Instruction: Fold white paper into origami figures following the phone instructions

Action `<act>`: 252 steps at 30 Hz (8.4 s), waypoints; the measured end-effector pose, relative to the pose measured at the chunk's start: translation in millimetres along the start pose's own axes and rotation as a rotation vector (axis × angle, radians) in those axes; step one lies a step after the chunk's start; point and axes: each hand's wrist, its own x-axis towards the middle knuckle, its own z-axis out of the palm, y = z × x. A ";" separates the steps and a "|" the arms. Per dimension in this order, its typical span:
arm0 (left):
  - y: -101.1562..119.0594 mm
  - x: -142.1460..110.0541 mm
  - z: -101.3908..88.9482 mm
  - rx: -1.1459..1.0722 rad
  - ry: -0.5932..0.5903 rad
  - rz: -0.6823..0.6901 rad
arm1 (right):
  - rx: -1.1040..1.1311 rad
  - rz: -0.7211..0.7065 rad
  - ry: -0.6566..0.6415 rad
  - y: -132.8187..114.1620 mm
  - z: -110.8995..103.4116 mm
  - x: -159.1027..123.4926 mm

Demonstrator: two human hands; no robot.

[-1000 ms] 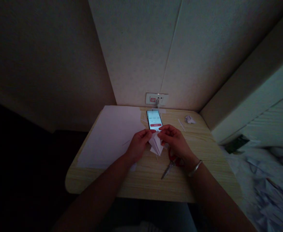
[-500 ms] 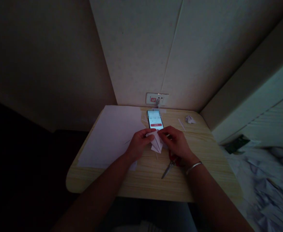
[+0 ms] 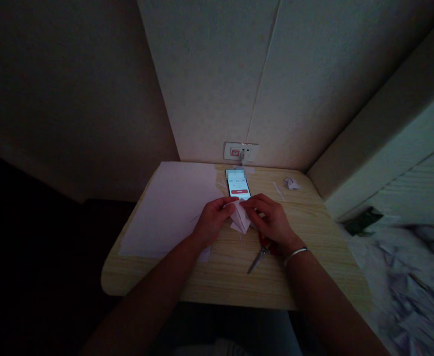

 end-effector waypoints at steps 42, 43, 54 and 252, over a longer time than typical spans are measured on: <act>-3.8 1.3 -5.4 0.262 -0.078 0.076 | -0.135 -0.027 -0.085 -0.6 -3.4 0.7; -3.9 1.3 -5.5 0.266 -0.086 0.075 | -0.146 -0.023 -0.093 -1.0 -3.8 0.8; -3.8 -0.2 -2.7 0.138 -0.101 -0.013 | -0.165 -0.036 -0.082 -1.9 -4.3 0.4; -6.0 -3.6 4.5 0.331 0.116 0.184 | 0.704 0.642 0.050 -6.1 26.7 7.4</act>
